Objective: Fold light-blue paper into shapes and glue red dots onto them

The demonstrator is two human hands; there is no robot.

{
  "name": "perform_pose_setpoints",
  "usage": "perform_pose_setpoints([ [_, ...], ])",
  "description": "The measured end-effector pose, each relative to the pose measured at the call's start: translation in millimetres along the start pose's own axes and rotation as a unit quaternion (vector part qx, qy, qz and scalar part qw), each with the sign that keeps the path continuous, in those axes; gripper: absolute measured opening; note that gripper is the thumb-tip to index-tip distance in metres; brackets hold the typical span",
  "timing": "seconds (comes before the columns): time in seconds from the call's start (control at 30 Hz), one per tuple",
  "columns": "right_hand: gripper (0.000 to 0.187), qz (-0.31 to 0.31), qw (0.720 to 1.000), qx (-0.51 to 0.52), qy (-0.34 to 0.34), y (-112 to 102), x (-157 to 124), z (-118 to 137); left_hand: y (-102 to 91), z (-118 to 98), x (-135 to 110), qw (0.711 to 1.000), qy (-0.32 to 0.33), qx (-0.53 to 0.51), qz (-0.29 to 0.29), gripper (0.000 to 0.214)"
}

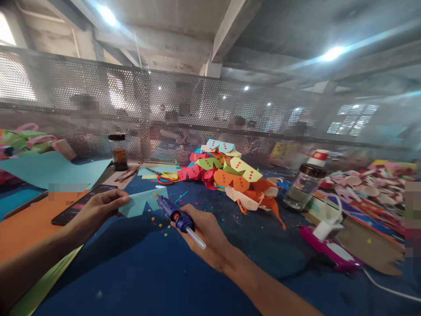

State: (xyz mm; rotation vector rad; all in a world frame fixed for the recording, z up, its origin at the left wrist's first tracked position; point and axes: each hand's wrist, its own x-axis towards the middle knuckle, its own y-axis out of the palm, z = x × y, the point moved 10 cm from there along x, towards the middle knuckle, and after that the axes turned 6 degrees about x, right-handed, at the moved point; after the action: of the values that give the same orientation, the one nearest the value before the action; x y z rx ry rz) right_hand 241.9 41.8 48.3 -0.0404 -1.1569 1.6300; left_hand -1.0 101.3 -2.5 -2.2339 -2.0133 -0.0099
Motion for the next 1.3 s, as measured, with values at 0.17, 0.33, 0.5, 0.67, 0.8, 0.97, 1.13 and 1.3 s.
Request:
perform_pose_setpoints([
  [0.17, 0.015, -0.001, 1.000, 0.009, 0.005, -1.0, 0.1, 1.0, 0.8, 0.4, -0.7, 1.000, -0.012, -0.021, -0.002, 0.031],
  [0.33, 0.015, 0.001, 1.000, 0.010, 0.003, -0.6, 0.3, 1.2, -0.1, 1.2, 0.4, 1.000, -0.010, -0.021, -0.001, 0.032],
  [0.5, 0.016, -0.003, 1.000, 0.004, -0.001, -1.5, -0.3, 1.4, -1.2, 0.3, 2.0, 1.000, -0.003, -0.016, -0.008, 0.032],
  [0.67, 0.015, 0.003, 1.000, 0.000, 0.003, -1.1, -0.5, 1.3, -0.6, -0.2, 1.1, 1.000, -0.008, -0.019, -0.006, 0.033],
  [0.8, 0.015, 0.004, 1.000, -0.008, 0.004, -0.1, -0.1, 1.1, -0.4, -0.7, 1.0, 1.000, 0.001, -0.015, 0.001, 0.031],
  [0.97, 0.014, 0.010, 1.000, -0.011, 0.014, 0.5, 0.3, 1.3, -1.2, 1.3, 1.8, 1.000, -0.001, -0.012, -0.002, 0.031],
  [1.13, 0.015, 0.009, 1.000, -0.008, 0.010, -0.4, -0.5, 1.9, -0.9, 2.2, 2.4, 1.000, -0.002, -0.018, -0.001, 0.031],
  [1.3, 0.017, 0.010, 1.000, -0.002, 0.004, 0.1, -0.9, 1.4, -1.5, 3.3, 2.3, 1.000, -0.006, -0.020, 0.001, 0.029],
])
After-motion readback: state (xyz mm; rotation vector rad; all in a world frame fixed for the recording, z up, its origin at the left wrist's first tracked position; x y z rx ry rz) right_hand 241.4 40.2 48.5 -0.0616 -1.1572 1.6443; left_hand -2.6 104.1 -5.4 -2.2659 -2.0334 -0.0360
